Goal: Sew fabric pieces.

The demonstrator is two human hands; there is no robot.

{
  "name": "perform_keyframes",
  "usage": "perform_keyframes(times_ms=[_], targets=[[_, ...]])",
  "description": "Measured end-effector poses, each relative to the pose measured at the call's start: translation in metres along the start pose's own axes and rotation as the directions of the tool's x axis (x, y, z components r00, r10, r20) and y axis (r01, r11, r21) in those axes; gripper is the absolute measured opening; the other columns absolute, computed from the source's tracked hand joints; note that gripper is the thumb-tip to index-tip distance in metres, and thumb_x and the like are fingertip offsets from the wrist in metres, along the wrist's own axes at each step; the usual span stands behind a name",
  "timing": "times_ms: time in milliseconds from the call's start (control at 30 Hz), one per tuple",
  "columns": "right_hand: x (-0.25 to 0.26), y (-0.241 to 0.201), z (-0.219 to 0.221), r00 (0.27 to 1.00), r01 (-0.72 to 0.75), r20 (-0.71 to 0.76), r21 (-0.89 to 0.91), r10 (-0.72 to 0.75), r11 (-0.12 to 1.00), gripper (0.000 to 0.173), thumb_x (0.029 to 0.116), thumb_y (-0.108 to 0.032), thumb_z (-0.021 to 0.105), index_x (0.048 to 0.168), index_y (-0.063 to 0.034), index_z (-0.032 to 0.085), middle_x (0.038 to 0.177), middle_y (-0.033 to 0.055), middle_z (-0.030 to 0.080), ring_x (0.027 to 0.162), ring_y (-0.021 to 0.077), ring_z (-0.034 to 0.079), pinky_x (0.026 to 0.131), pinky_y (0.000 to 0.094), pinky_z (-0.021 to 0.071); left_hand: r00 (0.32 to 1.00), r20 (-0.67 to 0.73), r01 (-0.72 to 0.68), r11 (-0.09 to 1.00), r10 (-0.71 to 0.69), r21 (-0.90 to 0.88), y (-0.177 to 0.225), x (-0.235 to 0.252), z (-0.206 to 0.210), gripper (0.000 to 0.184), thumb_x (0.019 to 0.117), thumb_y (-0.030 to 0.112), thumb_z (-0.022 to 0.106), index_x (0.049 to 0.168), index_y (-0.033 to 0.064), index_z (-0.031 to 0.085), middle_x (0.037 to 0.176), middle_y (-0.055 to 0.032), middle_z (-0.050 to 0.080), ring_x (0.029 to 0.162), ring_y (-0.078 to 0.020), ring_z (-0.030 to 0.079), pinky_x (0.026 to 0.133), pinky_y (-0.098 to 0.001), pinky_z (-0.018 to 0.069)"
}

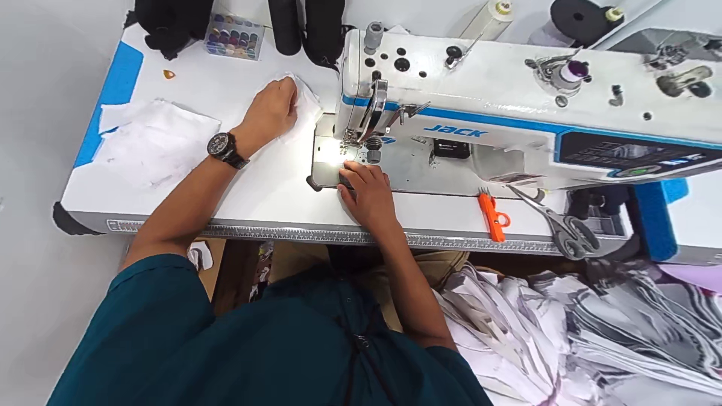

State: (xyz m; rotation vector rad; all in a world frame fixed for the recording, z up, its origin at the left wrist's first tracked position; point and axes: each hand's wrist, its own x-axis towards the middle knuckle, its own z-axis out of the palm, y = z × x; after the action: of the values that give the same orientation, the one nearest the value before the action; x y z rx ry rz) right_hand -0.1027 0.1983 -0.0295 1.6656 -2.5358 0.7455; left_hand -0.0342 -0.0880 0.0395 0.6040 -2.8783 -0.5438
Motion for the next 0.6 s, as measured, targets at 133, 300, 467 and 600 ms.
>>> perform_keyframes(times_ms=[133,300,467,600], targets=[[0.002,0.000,0.001,1.000,0.000,-0.003,0.011,0.000,1.000,0.034,0.1052,-0.038,0.051,0.122,-0.0183,0.073,0.137,-0.0004,0.067,0.123,0.0269,0.060,0.097,0.0480,0.0469,0.992,-0.080,-0.124,0.929,0.102,-0.348,-0.023,-0.017,-0.007,0.025,0.0890,0.005,0.064,0.110,-0.0068,0.056,0.099,-0.0210,0.067,0.087,-0.0288,0.067,0.080,-0.0461,0.0561],[0.002,0.001,-0.005,0.998,0.007,-0.059,0.259,0.009,0.966,0.033,0.0997,-0.035,0.064,0.123,-0.0136,0.073,0.126,0.0045,0.071,0.115,0.0248,0.064,0.095,0.0483,0.0486,0.955,0.130,-0.121,0.754,0.265,-0.645,-0.010,-0.031,-0.010,0.022,0.0870,0.005,0.062,0.106,-0.0008,0.053,0.100,-0.0079,0.063,0.085,-0.0086,0.062,0.078,-0.0285,0.0550],[0.002,-0.006,-0.008,0.997,-0.038,-0.052,0.274,0.054,0.961,0.043,0.0920,-0.042,0.072,0.122,-0.0109,0.072,0.108,0.0036,0.073,0.101,0.0219,0.065,0.088,0.0472,0.0483,0.861,0.195,-0.302,0.781,0.469,-0.547,0.019,-0.047,0.033,0.020,0.0972,0.013,0.064,0.112,0.0001,0.065,0.105,-0.0126,0.065,0.082,-0.0145,0.062,0.073,-0.0306,0.0554],[0.003,-0.027,0.000,0.979,-0.158,-0.111,0.110,0.170,0.981,0.042,0.0890,-0.052,0.073,0.105,-0.0127,0.076,0.094,0.0049,0.070,0.089,0.0242,0.064,0.077,0.0450,0.0474,0.864,0.039,-0.438,0.788,0.502,-0.433,0.020,-0.048,0.040,0.027,0.0957,0.007,0.063,0.122,0.0037,0.070,0.123,-0.0142,0.064,0.098,-0.0176,0.062,0.085,-0.0299,0.0535]])
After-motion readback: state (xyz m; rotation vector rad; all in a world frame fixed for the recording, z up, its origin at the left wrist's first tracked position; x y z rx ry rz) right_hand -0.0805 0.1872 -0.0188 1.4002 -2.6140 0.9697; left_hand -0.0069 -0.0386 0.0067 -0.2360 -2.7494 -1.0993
